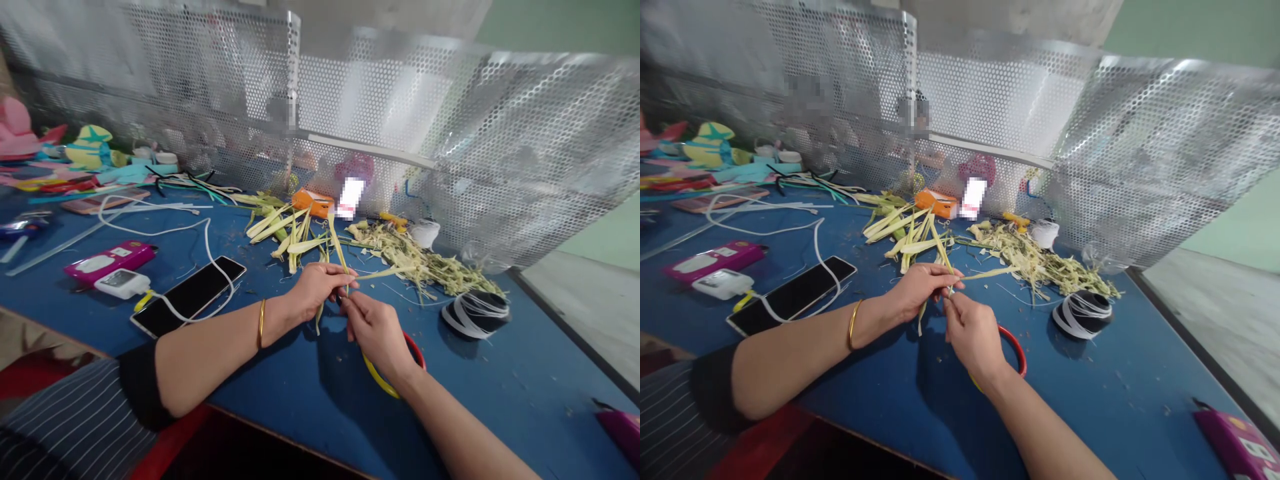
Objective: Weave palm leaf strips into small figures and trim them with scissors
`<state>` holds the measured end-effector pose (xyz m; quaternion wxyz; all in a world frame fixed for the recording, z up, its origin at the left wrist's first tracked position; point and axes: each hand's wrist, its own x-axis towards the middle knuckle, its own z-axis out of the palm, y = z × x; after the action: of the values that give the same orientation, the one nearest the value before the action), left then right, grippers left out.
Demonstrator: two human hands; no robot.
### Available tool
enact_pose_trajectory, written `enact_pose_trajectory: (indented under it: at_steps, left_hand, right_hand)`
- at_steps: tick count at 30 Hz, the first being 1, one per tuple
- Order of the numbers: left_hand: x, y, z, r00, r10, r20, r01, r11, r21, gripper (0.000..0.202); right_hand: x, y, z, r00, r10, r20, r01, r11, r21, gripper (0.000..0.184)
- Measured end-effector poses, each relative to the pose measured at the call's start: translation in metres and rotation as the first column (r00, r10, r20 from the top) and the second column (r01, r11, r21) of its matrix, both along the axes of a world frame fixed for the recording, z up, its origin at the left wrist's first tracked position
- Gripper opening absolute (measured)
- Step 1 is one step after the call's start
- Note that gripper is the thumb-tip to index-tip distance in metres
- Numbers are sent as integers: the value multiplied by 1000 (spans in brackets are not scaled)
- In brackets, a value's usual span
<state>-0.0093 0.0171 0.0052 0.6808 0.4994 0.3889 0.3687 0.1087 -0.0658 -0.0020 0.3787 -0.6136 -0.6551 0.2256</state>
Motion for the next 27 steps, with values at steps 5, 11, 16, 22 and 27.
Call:
enact_pose_trajectory:
  at_steps: [5, 11, 16, 22, 27]
  left_hand:
    - [1, -6, 2, 997, 32, -66, -29, 998, 48, 9]
    - [1, -6, -1, 1000, 16, -27, -14, 997, 81, 8]
    - [-2, -1, 0, 999, -47, -23, 48, 998, 45, 17]
    - [-1, -2, -1, 1000, -22, -20, 22, 1000, 14, 10]
    - [0, -4, 3, 996, 2, -86, 2, 999, 45, 8]
  right_hand:
    - [-2, -2, -1, 992, 35, 123, -39, 999, 32, 38]
    - [0, -2, -2, 978, 31, 208, -43, 998, 53, 38]
    - [6, -1, 3, 941, -65, 333, 42, 996, 74, 41]
    - [4, -1, -3, 952, 7, 307, -31, 997, 75, 39]
    - [6, -2, -2, 885, -44, 463, -38, 985, 167, 37]
